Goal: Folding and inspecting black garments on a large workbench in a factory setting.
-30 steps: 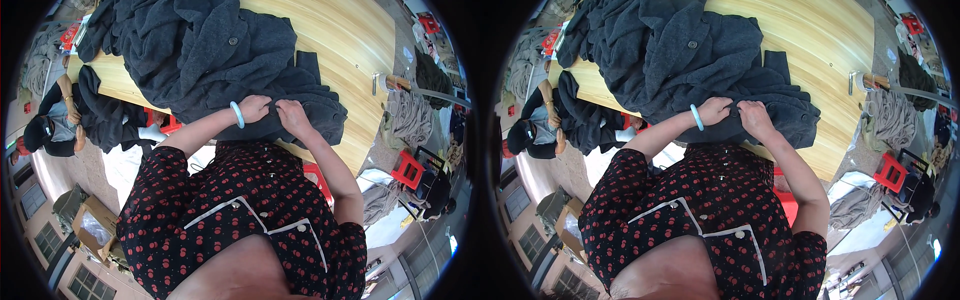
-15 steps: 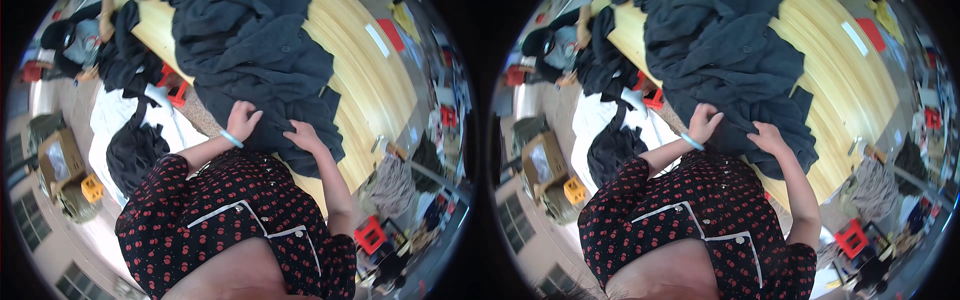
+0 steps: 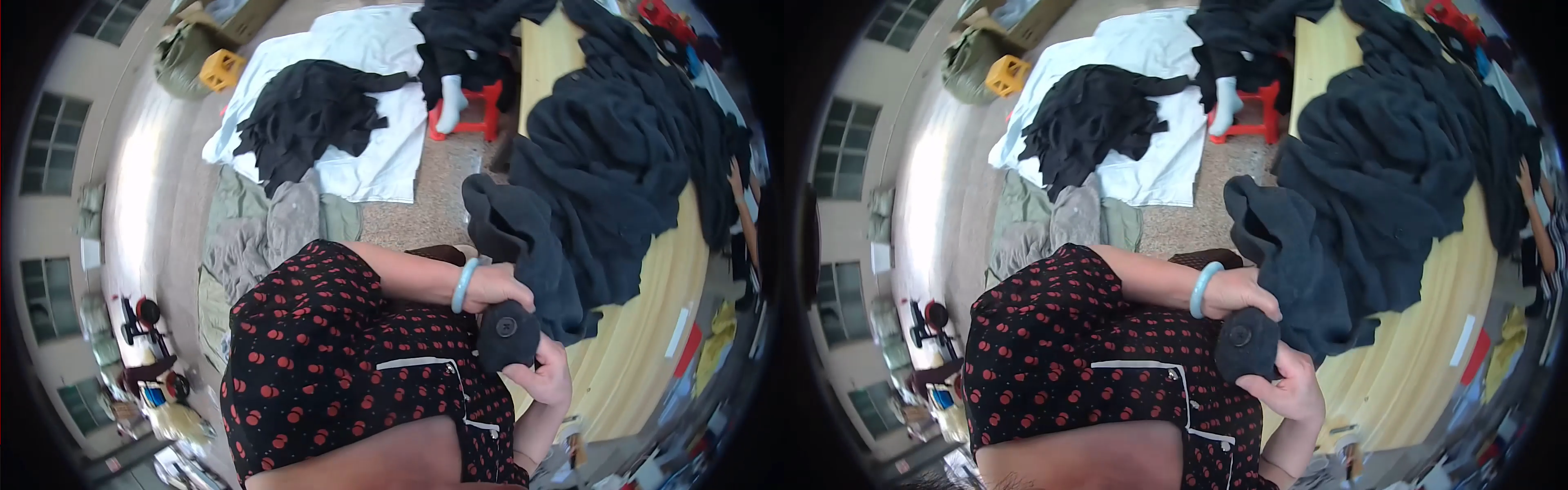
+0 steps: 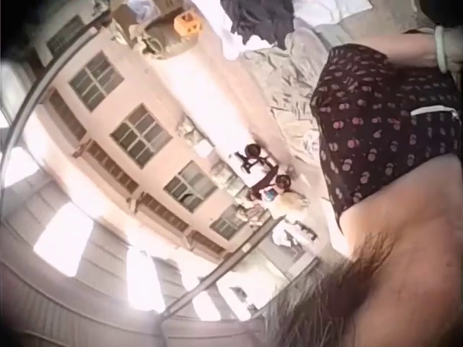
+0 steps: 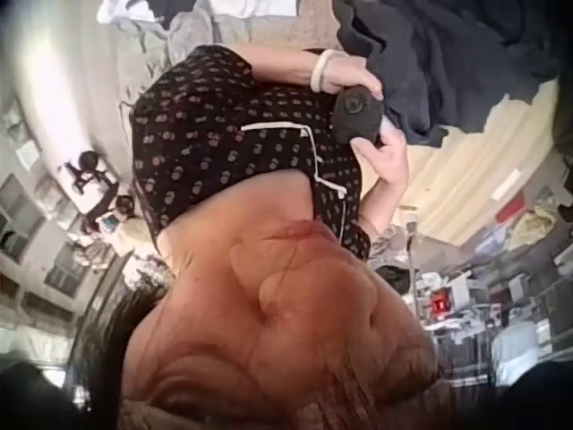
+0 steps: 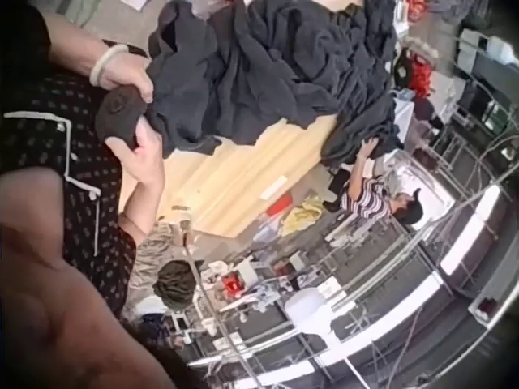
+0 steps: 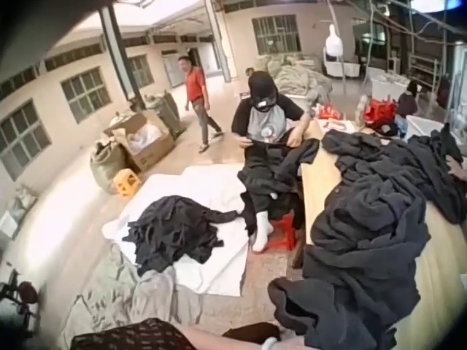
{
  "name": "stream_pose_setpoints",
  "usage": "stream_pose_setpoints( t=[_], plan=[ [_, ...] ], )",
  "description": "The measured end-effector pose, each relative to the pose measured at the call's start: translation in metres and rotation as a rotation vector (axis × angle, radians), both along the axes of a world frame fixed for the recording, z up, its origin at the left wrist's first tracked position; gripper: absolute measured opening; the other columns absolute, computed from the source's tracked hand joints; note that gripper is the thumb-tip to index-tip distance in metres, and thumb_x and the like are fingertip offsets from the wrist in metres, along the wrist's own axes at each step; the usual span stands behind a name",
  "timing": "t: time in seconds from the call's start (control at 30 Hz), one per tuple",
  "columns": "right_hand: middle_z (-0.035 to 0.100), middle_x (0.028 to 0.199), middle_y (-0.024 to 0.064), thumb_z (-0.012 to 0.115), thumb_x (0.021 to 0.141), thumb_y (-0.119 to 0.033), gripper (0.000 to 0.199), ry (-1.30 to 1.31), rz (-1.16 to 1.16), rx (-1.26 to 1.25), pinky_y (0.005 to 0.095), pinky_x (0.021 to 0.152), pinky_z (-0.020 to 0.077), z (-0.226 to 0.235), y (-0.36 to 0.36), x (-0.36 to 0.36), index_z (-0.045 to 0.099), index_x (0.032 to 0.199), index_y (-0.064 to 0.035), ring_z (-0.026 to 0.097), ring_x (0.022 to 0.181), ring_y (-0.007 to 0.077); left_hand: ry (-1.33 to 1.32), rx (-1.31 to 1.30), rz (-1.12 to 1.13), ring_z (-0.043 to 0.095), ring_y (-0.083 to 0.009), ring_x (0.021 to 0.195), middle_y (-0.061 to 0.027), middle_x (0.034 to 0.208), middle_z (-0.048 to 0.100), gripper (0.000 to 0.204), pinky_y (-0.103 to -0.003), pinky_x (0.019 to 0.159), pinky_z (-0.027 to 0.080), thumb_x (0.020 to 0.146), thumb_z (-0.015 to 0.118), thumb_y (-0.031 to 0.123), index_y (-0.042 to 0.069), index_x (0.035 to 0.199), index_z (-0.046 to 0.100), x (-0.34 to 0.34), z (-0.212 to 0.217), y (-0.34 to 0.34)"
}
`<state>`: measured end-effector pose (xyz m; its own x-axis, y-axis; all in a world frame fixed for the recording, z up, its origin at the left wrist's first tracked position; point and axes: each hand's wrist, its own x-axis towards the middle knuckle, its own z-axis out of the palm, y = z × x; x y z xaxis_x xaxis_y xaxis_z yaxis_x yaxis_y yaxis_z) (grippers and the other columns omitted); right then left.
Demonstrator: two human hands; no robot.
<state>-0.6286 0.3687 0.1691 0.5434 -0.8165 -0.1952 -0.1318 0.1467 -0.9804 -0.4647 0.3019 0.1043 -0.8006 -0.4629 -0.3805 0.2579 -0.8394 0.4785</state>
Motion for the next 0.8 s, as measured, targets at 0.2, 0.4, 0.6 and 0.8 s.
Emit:
stream_pose_setpoints(
  t=[0.2, 0.4, 0.6, 0.8],
  plan=[
    [0.052, 0.106, 0.0098, 0.049, 0.084, -0.008, 0.032, 0.033, -0.511, 0.074, 0.026, 0.09, 0.0352, -0.06, -0.052, -0.003, 0.044, 0.115, -0.0013, 0.049, 0.099, 0.015, -0.204, 0.267, 0.711, 0.059, -0.0194, 0.064, -0.0113, 0.075, 0.058, 0.019, -0.031, 0.063, 0.051, 0.068, 0.053, 0.001, -0.004, 0.086, 0.053, 0.139, 0.019, -0.024],
    [0.021, 0.132, 0.0238, 0.063, 0.072, -0.021, 0.069, 0.938, -0.395, -0.327, 0.0367, 0.098, 0.0264, -0.184, -0.082, -0.05, 0.027, 0.13, -0.0116, 0.025, 0.121, 0.0377, -0.634, -0.072, 1.146, 0.058, -0.0213, 0.061, -0.0096, 0.069, 0.059, 0.007, -0.033, 0.063, 0.05, 0.068, 0.056, 0.005, 0.0, 0.073, 0.053, 0.261, 0.093, -0.105],
    [0.012, 0.137, 0.0197, 0.063, 0.07, -0.025, 0.074, 1.289, -0.272, 0.083, 0.0511, 0.093, 0.0283, -0.244, -0.104, -0.075, 0.022, 0.131, -0.0157, 0.021, 0.123, 0.0355, -0.933, -0.287, 1.501, 0.059, -0.0309, 0.079, -0.016, 0.091, 0.059, 0.033, -0.039, 0.075, 0.05, 0.07, 0.059, 0.021, -0.003, 0.092, 0.055, 0.478, 0.121, -0.192],
    [0.033, 0.128, 0.0154, 0.061, 0.071, -0.022, 0.054, 1.358, -0.135, 0.375, 0.0446, 0.092, 0.033, -0.209, -0.105, -0.104, 0.04, 0.119, -0.0098, 0.032, 0.118, 0.0314, -1.658, -0.305, 1.243, 0.051, -0.0177, 0.052, -0.0093, 0.068, 0.057, 0.043, -0.026, 0.046, 0.038, 0.069, 0.06, 0.04, -0.001, 0.082, 0.058, 0.441, 0.011, -0.273]
  ],
)
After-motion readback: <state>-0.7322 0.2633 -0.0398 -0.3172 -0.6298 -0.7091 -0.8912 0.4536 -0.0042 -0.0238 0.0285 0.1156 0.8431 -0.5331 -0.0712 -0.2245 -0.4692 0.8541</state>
